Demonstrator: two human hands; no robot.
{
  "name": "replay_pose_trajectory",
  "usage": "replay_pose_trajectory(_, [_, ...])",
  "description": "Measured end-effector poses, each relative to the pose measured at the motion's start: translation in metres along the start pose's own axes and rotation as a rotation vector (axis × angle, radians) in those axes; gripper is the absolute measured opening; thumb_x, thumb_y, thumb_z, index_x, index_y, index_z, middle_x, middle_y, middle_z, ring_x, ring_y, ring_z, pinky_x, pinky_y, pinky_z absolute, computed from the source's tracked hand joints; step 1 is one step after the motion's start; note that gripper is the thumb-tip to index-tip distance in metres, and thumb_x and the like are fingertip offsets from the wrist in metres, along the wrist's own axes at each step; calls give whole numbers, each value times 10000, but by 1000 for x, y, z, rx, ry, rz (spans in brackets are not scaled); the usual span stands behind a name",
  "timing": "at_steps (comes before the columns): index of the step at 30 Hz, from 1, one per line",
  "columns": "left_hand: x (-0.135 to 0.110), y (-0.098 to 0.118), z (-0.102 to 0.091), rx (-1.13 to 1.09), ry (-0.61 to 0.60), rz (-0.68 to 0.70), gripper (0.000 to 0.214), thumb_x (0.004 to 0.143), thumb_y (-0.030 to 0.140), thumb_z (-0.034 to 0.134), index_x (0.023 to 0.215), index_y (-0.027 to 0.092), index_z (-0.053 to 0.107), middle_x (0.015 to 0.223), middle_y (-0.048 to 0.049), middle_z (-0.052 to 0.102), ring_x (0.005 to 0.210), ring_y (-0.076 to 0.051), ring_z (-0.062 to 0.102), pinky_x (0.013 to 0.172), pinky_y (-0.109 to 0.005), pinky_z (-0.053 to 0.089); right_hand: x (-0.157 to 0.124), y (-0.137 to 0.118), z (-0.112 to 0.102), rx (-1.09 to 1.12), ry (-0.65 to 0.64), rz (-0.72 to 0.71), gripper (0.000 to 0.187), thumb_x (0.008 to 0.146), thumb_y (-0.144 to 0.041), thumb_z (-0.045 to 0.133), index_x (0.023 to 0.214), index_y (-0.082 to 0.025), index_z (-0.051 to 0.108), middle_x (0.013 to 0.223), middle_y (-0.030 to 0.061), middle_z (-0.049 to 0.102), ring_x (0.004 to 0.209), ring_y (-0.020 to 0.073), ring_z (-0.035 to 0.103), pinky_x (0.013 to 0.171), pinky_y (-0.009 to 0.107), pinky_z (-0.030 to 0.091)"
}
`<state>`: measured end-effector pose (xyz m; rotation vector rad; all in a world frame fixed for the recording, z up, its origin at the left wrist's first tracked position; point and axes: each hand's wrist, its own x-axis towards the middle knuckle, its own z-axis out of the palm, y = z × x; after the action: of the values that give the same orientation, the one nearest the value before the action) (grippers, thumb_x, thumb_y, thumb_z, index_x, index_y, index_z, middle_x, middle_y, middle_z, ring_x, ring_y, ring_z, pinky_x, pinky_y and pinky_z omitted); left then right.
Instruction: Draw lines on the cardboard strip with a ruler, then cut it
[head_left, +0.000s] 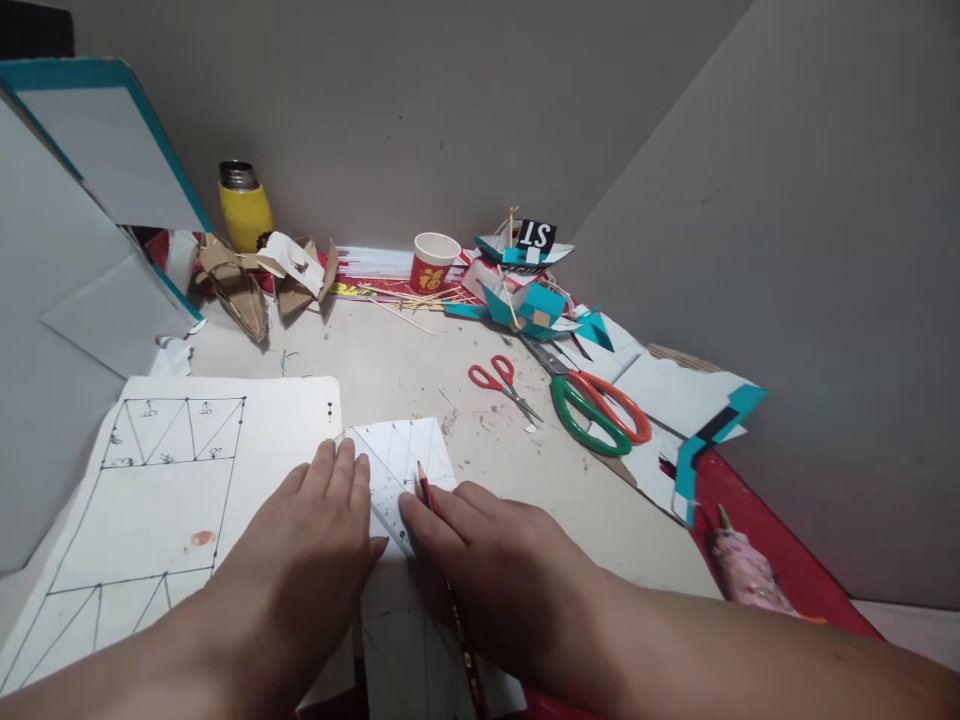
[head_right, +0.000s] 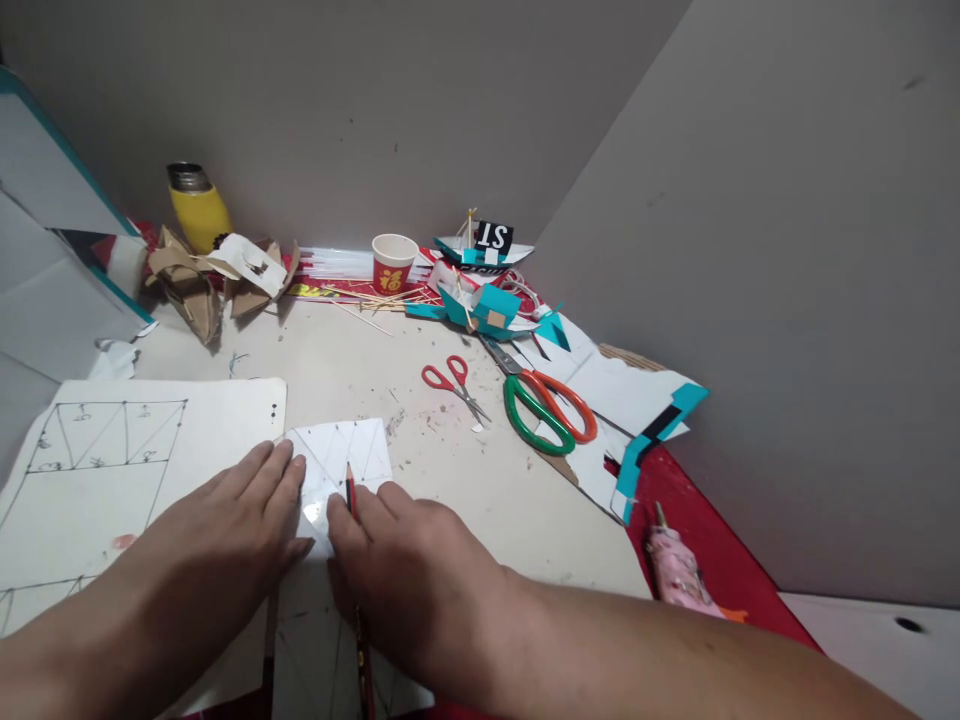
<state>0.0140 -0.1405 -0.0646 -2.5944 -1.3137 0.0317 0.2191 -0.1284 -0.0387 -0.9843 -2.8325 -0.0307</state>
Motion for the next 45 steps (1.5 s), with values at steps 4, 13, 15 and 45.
replay_pose_trajectory(4, [-2, 6, 2, -2, 0, -19, 562, 894, 232, 546, 1318, -132, 603, 1407, -397, 509, 1316, -504, 529, 1019, -563, 549, 0, 21, 1, 155, 107, -24, 253, 911, -217, 543, 1144, -157, 620, 1021, 123, 761, 796, 260, 668, 667, 396, 588])
replay_pose_trajectory(13, [0, 1, 4, -39, 46, -37, 613, 912, 426, 597, 1279, -61, 660, 1334, -347, 620, 1277, -455, 593, 1038, -524, 554, 26, 66, 35, 290, 63, -17, 603, 1010, -384, 523, 1533, -131, 363, 1513, 224, 525, 1447, 359, 446, 1149, 625, 392])
replay_pose_trajectory(15, [0, 2, 4, -56, 49, -38, 599, 909, 451, 608, 1282, -13, 676, 1344, -310, 633, 1290, -436, 590, 1046, -510, 552, 24, 68, 40, 304, 31, -33, 591, 1029, -387, 493, 1543, -133, 349, 1533, 216, 507, 1466, 344, 427, 1171, 632, 360])
replay_pose_trajectory(45, [5, 0, -9, -157, 5, 97, 444, 977, 426, 573, 1192, 84, 758, 1271, -232, 714, 1264, -442, 618, 1060, -581, 512, -15, 77, 38, 359, 103, -23, 724, 986, -272, 563, 1613, -233, 203, 1531, 175, 517, 1459, 334, 442, 1186, 606, 383])
